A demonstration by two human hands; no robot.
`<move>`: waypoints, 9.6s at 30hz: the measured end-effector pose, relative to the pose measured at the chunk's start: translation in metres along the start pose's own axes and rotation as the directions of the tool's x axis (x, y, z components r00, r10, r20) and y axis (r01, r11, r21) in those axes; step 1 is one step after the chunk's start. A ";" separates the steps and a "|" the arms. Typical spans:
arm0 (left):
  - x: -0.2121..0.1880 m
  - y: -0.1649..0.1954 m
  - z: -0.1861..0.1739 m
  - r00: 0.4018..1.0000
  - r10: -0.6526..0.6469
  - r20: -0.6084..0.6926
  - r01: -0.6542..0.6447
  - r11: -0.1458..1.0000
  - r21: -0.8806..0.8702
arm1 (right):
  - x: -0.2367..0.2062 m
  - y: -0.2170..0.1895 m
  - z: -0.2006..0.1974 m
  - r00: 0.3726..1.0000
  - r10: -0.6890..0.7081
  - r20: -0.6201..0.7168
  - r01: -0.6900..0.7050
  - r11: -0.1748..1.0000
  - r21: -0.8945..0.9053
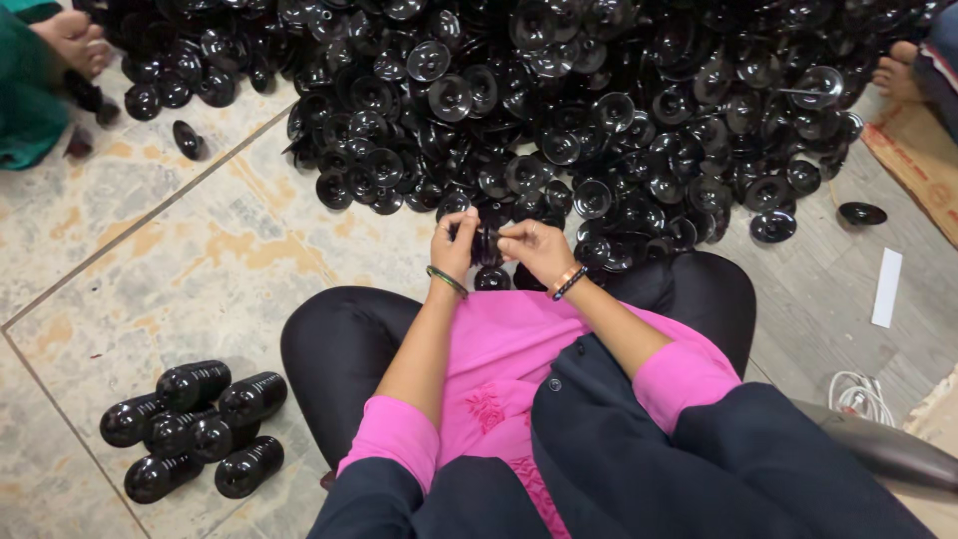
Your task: The person sits on the floor and assembles black plastic components, fitting a ridged insert into a cup-shaped base by hand. They pick parts one at a time from a large pile on the floor, press the pieces together, and set the finished assemblies in a group beside them.
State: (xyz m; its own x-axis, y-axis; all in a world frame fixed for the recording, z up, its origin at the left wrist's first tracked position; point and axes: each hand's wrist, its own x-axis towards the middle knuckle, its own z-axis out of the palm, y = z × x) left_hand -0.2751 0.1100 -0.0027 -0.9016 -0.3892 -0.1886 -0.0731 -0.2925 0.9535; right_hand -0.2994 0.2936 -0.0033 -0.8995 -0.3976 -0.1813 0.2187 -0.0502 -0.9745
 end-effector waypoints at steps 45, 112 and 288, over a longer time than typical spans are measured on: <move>-0.006 0.032 0.011 0.895 -0.444 0.026 0.427 0.842 -0.330 | 0.002 -0.079 0.007 0.949 -0.237 0.207 0.300 0.883 -0.362; 0.006 0.032 0.005 0.871 -0.465 0.159 0.491 0.828 -0.272 | 0.074 -0.097 -0.052 0.942 -0.335 0.005 0.106 0.286 -0.952; -0.017 0.026 0.011 0.860 -0.491 0.139 0.491 0.871 0.039 | -0.007 -0.034 -0.007 0.950 -0.296 -0.100 0.131 0.668 -0.732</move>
State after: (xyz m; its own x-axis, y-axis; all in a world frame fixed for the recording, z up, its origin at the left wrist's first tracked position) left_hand -0.2661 0.1189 0.0278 -0.7989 -0.0693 -0.5974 -0.5227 -0.4112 0.7468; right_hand -0.3038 0.3049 0.0305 -0.9571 -0.2710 0.1027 -0.2485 0.5854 -0.7717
